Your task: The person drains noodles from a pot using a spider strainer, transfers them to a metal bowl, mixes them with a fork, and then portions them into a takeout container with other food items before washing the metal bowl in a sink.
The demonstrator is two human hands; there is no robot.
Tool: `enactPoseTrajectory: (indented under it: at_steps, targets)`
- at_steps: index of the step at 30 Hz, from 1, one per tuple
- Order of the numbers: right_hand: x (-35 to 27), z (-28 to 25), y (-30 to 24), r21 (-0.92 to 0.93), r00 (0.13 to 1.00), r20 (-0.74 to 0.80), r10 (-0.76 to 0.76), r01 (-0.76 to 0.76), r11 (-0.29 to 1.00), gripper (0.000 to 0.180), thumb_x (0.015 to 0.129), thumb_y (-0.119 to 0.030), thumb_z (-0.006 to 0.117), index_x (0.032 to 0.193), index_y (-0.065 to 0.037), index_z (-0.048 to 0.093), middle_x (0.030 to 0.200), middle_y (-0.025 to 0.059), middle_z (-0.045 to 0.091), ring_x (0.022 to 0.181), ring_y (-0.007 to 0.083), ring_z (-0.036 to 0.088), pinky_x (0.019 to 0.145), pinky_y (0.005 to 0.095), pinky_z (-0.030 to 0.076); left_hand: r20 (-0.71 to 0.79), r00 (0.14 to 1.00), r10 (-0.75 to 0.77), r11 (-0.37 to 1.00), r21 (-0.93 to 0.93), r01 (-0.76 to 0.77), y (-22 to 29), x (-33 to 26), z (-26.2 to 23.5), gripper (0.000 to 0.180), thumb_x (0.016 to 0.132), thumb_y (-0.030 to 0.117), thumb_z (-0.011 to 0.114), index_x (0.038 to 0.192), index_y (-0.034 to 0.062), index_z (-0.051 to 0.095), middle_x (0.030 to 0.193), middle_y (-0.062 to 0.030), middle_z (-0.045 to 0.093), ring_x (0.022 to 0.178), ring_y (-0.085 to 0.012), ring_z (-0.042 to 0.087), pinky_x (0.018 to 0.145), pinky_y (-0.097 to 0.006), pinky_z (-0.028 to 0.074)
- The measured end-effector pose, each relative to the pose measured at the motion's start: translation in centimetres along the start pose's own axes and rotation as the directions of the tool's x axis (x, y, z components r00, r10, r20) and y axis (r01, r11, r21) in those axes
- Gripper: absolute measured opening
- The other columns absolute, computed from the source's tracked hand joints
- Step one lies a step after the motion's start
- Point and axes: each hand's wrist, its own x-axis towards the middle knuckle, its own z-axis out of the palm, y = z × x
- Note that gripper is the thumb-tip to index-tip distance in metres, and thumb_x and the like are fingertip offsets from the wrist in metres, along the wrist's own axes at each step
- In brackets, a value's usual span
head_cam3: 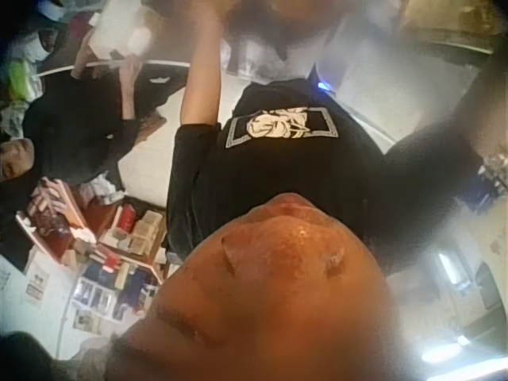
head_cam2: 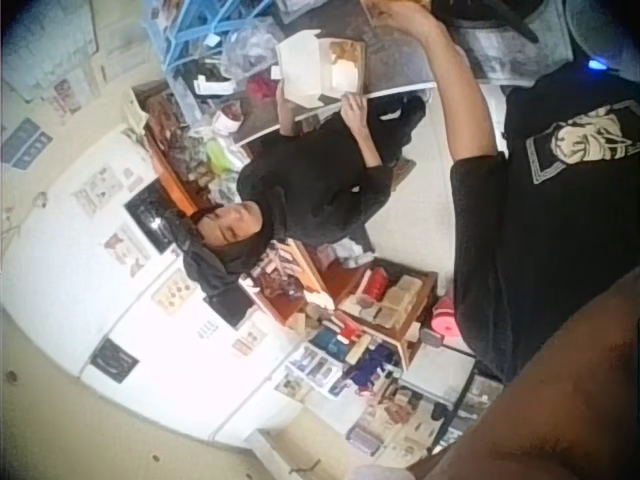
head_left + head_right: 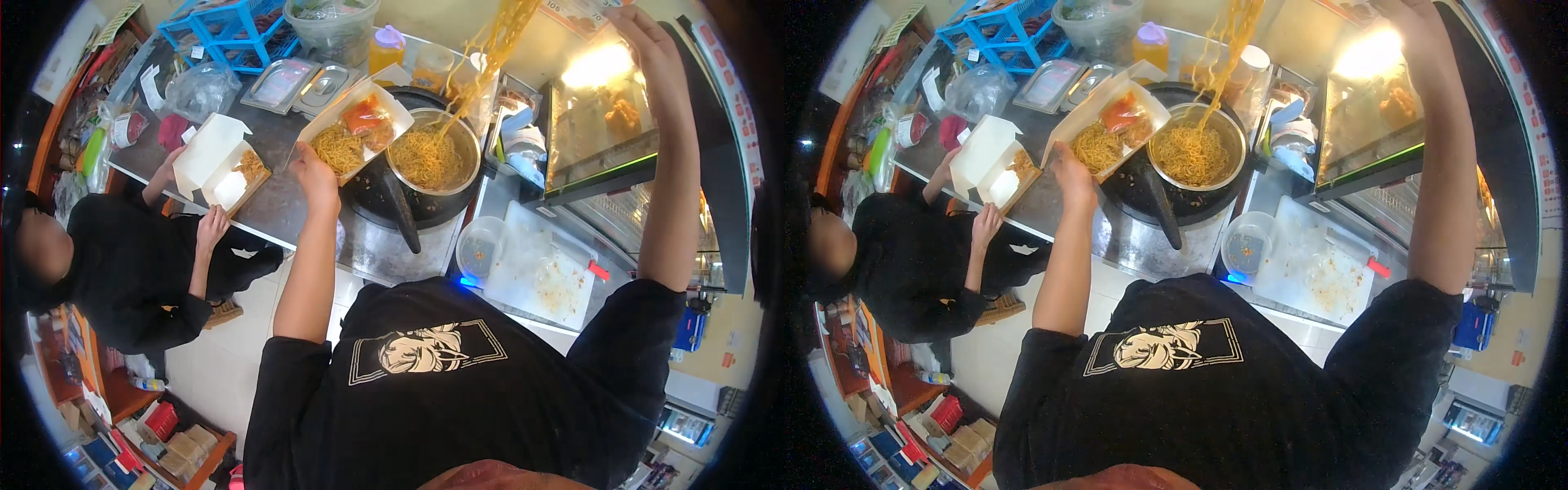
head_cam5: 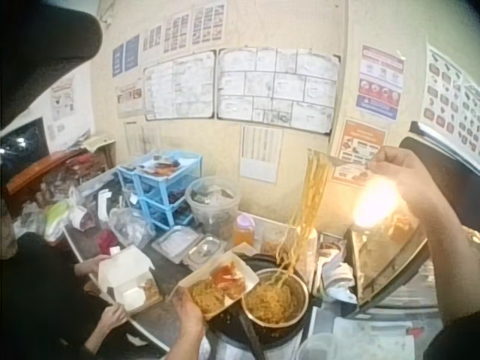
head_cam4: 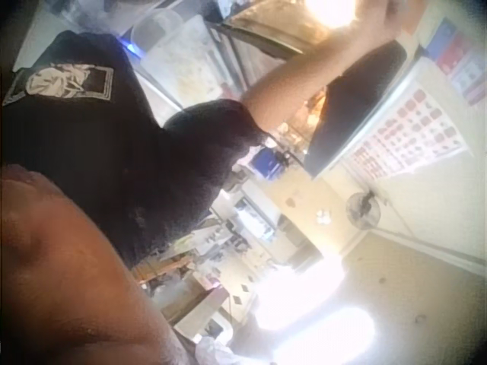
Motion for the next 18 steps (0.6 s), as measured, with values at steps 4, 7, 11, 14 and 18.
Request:
enactPoseTrajectory:
  at_steps: [4,7,11,14,18]
  targets:
    - [-1.0,1.5,-2.1,0.123,0.997,-0.071,-0.025,0.034,0.992,0.012,0.093,-0.01,0.061,0.082,-0.008,0.064,0.081,-0.0018,0.067,0.075,0.0079,0.06,0.073,0.0224,0.047,0.028,0.999,-0.032,0.999,0.006,0.031,-0.2,0.2,-0.1,0.063,0.105,0.053,0.041,0.116,-0.009,0.04,0.115,-0.022,0.056,0.103,-0.0259,0.06,0.088,-0.037,0.049]
    - [-0.5,0.6,-2.4,0.133,0.999,-0.032,-0.023,0.028,0.991,0.011,0.093,-0.012,0.062,0.082,-0.008,0.064,0.078,-0.0032,0.065,0.071,0.0072,0.058,0.069,0.022,0.045,0.012,0.999,-0.03,0.999,0.025,0.029,-0.9,0.8,0.0,0.063,0.105,0.053,0.041,0.116,-0.009,0.041,0.116,-0.0231,0.056,0.104,-0.0271,0.059,0.091,-0.038,0.048]
    - [-1.1,1.1,-4.3,0.015,0.981,-0.174,-0.087,0.092,0.996,0.012,0.093,-0.014,0.063,0.082,-0.009,0.064,0.075,-0.0048,0.062,0.069,0.0065,0.054,0.067,0.0213,0.042,0.003,0.999,-0.037,0.995,0.09,0.037,-1.3,1.1,0.1,0.065,0.105,0.055,0.041,0.117,-0.009,0.04,0.119,-0.0255,0.054,0.109,-0.0293,0.057,0.096,-0.039,0.045]
    - [-0.4,0.4,-5.2,0.033,0.984,-0.08,-0.159,0.162,0.986,0.012,0.092,-0.015,0.063,0.081,-0.01,0.064,0.073,-0.0058,0.059,0.068,0.0062,0.052,0.065,0.0212,0.04,0.003,0.999,-0.052,0.994,0.094,0.052,-1.5,1.3,0.6,0.066,0.105,0.055,0.041,0.119,-0.0097,0.04,0.121,-0.0261,0.054,0.112,-0.03,0.056,0.099,-0.039,0.043]
    - [0.2,1.6,-5.1,-0.004,0.997,-0.076,-0.02,0.02,1.0,0.011,0.092,-0.014,0.063,0.083,-0.009,0.065,0.077,-0.0038,0.063,0.072,0.007,0.056,0.068,0.0212,0.042,0.022,1.0,-0.017,0.999,0.052,0.016,-2.8,2.3,0.8,0.066,0.105,0.055,0.041,0.121,-0.0097,0.04,0.121,-0.0257,0.054,0.113,-0.03,0.056,0.099,-0.039,0.043]
